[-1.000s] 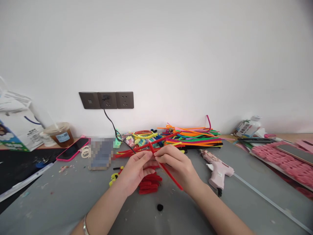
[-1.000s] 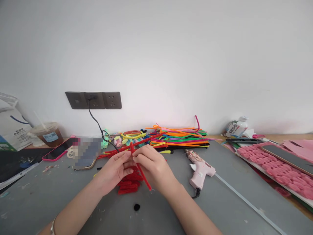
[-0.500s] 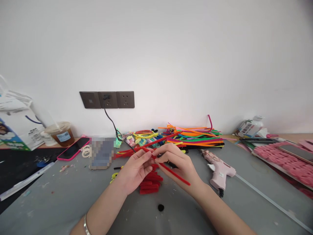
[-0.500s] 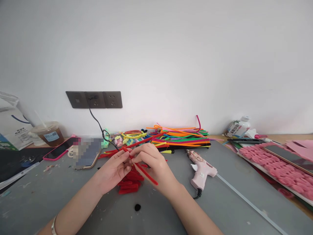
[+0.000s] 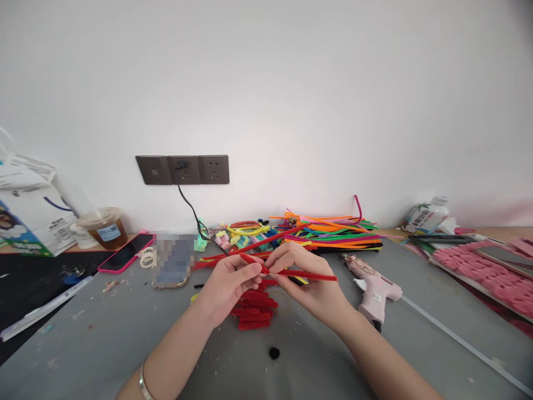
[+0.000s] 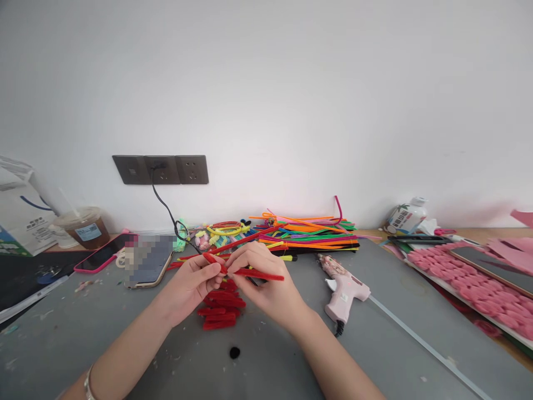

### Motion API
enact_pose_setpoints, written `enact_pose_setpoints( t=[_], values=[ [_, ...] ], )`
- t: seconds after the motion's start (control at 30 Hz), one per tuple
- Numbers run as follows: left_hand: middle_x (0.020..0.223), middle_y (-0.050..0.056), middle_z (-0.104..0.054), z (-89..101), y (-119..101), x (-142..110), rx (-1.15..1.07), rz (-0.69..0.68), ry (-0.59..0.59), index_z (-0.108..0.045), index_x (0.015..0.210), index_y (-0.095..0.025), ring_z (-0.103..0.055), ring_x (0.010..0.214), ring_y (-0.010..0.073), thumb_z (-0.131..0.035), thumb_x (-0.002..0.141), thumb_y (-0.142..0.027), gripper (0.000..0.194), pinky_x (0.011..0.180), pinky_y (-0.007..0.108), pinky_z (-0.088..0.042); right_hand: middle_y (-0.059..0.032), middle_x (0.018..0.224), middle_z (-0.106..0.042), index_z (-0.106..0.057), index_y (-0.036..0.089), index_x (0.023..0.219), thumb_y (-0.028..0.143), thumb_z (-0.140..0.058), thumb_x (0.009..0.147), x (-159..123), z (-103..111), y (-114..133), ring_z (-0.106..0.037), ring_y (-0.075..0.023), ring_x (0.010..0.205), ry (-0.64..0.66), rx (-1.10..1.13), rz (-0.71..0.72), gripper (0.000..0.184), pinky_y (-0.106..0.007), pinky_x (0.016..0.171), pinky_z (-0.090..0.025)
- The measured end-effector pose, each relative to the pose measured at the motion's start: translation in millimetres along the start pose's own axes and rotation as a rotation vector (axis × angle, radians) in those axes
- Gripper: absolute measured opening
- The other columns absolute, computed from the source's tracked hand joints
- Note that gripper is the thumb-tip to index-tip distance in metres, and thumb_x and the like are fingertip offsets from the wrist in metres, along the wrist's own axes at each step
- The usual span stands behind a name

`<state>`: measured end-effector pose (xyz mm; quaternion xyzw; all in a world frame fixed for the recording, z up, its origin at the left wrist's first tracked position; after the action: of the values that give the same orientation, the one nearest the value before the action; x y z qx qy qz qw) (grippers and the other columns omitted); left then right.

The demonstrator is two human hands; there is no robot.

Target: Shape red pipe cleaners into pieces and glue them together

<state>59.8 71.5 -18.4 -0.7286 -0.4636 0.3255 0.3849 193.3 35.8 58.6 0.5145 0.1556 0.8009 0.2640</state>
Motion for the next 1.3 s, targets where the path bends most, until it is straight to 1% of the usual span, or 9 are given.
enact_pose_setpoints(
  t=[0.2, 0.3, 0.5, 0.63, 0.77, 0.9, 1.0, 1.13, 1.3],
  values=[
    [0.065, 0.001, -0.067, 0.0, -7.5, -2.1, 0.092, -0.033, 0.017, -0.076, 0.076, -0.014, -0.059, 0.060, 0.0088, -0.088, 0.062, -0.030, 0.024, 0.062, 0.021, -0.049, -0.0055, 0.086, -0.070, -0.066, 0.023, 0.089, 0.012, -0.059, 0.089, 1.3, -2.7, -0.5, -0.064, -0.0192, 0.081, 0.058, 0.052, -0.014, 0.012, -0.035, 0.076, -0.051],
    [0.066, 0.002, -0.068, 0.1, -7.7, -1.3, 0.112, -0.042, 0.011, -0.076, 0.076, -0.013, -0.058, 0.060, 0.0083, -0.088, 0.064, -0.030, 0.024, 0.061, 0.020, -0.049, -0.0046, 0.082, -0.067, -0.063, 0.023, 0.085, 0.011, -0.058, 0.088, 0.6, -5.3, -1.8, -0.062, -0.0185, 0.078, 0.060, 0.026, -0.014, 0.013, -0.034, 0.072, -0.050],
    [0.063, 0.002, -0.068, -3.8, -1.4, -2.3, 0.018, -0.060, -0.063, -0.076, 0.073, -0.013, -0.061, 0.059, 0.0087, -0.089, 0.061, -0.034, 0.028, 0.060, 0.019, -0.052, -0.0001, 0.071, -0.059, -0.052, 0.024, 0.074, 0.010, -0.056, 0.084, -3.1, -5.4, -2.3, -0.059, -0.0161, 0.067, -0.082, -0.031, -0.002, 0.017, -0.032, 0.066, -0.046],
    [0.066, 0.004, -0.071, -6.9, 4.3, -5.8, -0.076, -0.045, -0.135, -0.076, 0.074, -0.013, -0.065, 0.065, 0.0115, -0.091, 0.057, -0.034, 0.031, 0.062, 0.018, -0.055, -0.0003, 0.074, -0.059, -0.049, 0.024, 0.077, 0.005, -0.053, 0.084, -7.2, -4.8, 7.8, -0.057, -0.0150, 0.068, -0.126, -0.273, 0.138, 0.020, -0.033, 0.069, -0.041],
    [0.066, 0.004, -0.070, -6.0, 5.8, -4.8, -0.057, -0.034, -0.135, -0.076, 0.075, -0.012, -0.064, 0.063, 0.0108, -0.089, 0.059, -0.038, 0.033, 0.060, 0.019, -0.055, -0.0009, 0.077, -0.063, -0.048, 0.023, 0.080, 0.004, -0.050, 0.089, -9.6, -12.6, 10.9, -0.051, -0.0141, 0.066, -0.012, -0.502, 0.230, 0.020, -0.034, 0.071, -0.035],
    [0.066, 0.004, -0.070, -1.4, 3.5, -1.8, 0.026, -0.049, -0.128, -0.077, 0.075, -0.011, -0.061, 0.059, 0.0087, -0.089, 0.060, -0.036, 0.031, 0.058, 0.018, -0.054, -0.0004, 0.078, -0.061, -0.051, 0.022, 0.083, 0.007, -0.049, 0.092, -9.6, -16.4, 5.3, -0.047, -0.0143, 0.067, 0.086, -0.508, 0.199, 0.018, -0.034, 0.073, -0.033],
    [0.069, 0.003, -0.071, 1.4, 2.7, -0.7, 0.043, -0.060, -0.142, -0.077, 0.075, -0.013, -0.061, 0.061, 0.0087, -0.090, 0.058, -0.035, 0.031, 0.058, 0.018, -0.054, -0.0013, 0.083, -0.063, -0.054, 0.023, 0.087, 0.010, -0.050, 0.093, -9.5, -16.8, 0.6, -0.051, -0.0153, 0.073, 0.125, -0.424, 0.154, 0.014, -0.034, 0.077, -0.033],
    [0.063, 0.000, -0.067, 2.6, 1.9, -0.3, 0.034, -0.072, -0.163, -0.075, 0.072, -0.014, -0.060, 0.060, 0.0082, -0.091, 0.056, -0.037, 0.032, 0.056, 0.017, -0.051, -0.0003, 0.086, -0.065, -0.054, 0.023, 0.087, 0.009, -0.055, 0.091, -8.4, -13.7, -7.8, -0.056, -0.0156, 0.080, 0.129, -0.272, 0.035, 0.015, -0.034, 0.078, -0.032],
    [0.062, 0.000, -0.066, 1.7, -1.0, -0.9, 0.123, -0.088, -0.154, -0.073, 0.072, -0.014, -0.059, 0.058, 0.0082, -0.089, 0.057, -0.041, 0.035, 0.058, 0.018, -0.050, 0.0011, 0.080, -0.066, -0.056, 0.021, 0.082, 0.013, -0.059, 0.091, -6.8, -9.0, -17.5, -0.052, -0.0141, 0.070, 0.171, -0.131, -0.102, 0.012, -0.033, 0.076, -0.033]
  ],
)
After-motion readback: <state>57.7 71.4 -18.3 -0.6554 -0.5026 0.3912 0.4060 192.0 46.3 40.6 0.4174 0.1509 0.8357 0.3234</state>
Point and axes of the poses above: each hand's wrist, its own x-axis towards the middle knuckle, its own z-axis out of the back of the hand, y = z × x, the point moved 7 cm from there along x, towards the middle knuckle
